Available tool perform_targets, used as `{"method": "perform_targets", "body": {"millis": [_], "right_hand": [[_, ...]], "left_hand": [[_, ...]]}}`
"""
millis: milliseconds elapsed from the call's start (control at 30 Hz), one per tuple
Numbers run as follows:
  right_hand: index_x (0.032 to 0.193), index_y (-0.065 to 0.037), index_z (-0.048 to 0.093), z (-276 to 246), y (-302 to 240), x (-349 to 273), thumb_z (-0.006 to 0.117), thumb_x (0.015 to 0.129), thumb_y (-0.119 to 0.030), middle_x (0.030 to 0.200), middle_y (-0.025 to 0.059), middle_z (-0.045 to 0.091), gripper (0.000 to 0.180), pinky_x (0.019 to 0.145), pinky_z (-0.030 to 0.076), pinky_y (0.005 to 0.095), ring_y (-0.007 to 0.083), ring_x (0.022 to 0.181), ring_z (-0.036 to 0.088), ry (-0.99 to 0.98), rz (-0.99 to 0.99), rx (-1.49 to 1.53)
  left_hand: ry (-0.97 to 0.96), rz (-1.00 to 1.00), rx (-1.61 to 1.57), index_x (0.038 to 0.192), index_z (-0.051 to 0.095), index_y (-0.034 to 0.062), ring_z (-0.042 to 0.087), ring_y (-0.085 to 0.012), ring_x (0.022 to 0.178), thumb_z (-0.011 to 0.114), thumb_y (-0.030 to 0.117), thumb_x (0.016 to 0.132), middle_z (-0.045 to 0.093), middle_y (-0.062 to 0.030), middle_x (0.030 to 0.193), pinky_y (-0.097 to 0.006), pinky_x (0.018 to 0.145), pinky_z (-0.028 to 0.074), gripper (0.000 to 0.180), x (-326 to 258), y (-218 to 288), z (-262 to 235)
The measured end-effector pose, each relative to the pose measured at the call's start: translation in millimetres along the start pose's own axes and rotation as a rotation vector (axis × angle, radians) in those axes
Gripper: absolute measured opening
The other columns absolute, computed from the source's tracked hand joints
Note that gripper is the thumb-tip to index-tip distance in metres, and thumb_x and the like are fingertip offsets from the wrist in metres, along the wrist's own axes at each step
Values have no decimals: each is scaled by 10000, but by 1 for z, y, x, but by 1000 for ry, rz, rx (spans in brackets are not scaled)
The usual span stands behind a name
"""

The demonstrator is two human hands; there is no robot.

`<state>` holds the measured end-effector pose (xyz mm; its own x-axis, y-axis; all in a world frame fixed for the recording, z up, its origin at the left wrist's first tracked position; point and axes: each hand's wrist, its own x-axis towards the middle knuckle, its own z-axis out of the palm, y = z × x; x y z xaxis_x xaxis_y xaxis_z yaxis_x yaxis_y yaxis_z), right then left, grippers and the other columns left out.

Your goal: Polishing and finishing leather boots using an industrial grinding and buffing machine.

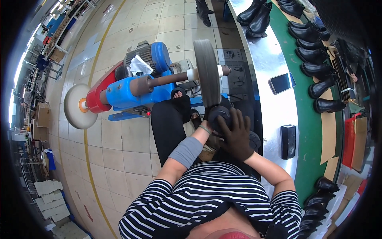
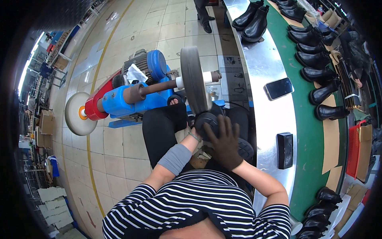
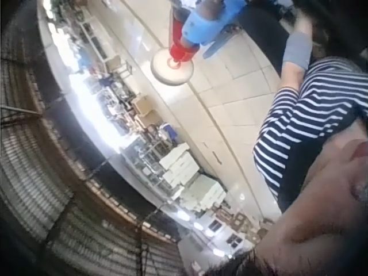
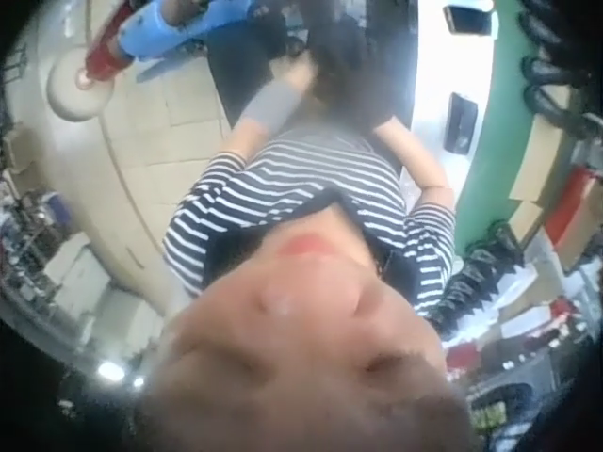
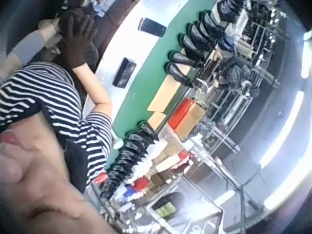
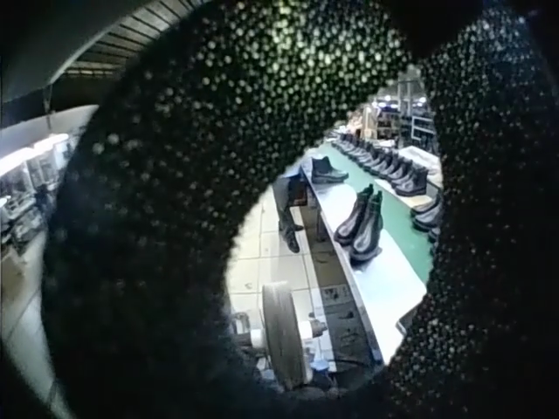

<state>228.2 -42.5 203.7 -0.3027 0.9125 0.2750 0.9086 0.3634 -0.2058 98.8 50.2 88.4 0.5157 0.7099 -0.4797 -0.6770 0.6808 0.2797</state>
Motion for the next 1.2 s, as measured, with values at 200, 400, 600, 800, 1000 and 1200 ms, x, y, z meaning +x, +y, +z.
{"method": "perform_targets", "body": {"millis": [200,400,600,800,1000,1200], "right_hand": [[1392,-271,526,21,53,-48,747,692,-342,1342,187,458,737,994,347,585,405,1236,431,64,55,-226],[1351,-257,569,42,89,-9,714,689,-396,1252,153,508,691,941,364,552,352,1138,476,53,-185,-133],[1366,-261,547,54,95,42,700,694,-391,1242,139,513,700,950,364,552,336,1144,479,14,-399,-95],[1363,-258,543,78,88,61,691,711,-384,1240,130,516,680,966,362,545,321,1141,487,69,-511,-107],[1411,-277,491,58,82,28,717,706,-350,1267,141,481,744,990,344,546,347,1183,457,130,-317,15],[1414,-130,457,13,42,-55,782,568,-268,1267,186,474,917,990,350,538,398,1183,458,116,185,213]], "left_hand": [[7,37,-80,1364,505,49,563,-295,1230,366,521,1017,551,-157,1361,-441,1079,438,602,21,10,4],[-17,127,-147,1350,521,43,573,-296,1218,366,522,1017,570,-163,1336,-445,1072,443,603,35,29,-26],[-53,224,-198,1336,538,37,583,-298,1206,367,522,1018,589,-169,1312,-448,1065,447,604,31,47,-58],[-77,284,-230,1321,554,31,592,-299,1194,368,523,1018,608,-176,1288,-451,1058,452,607,20,59,-72],[-159,250,-262,1307,571,25,602,-301,1182,369,523,1018,627,-182,1263,-455,1051,456,610,15,41,-76],[-338,48,-266,1261,603,22,621,-300,1140,407,513,1000,656,-173,1212,-453,1050,449,590,-4,17,-11]]}}
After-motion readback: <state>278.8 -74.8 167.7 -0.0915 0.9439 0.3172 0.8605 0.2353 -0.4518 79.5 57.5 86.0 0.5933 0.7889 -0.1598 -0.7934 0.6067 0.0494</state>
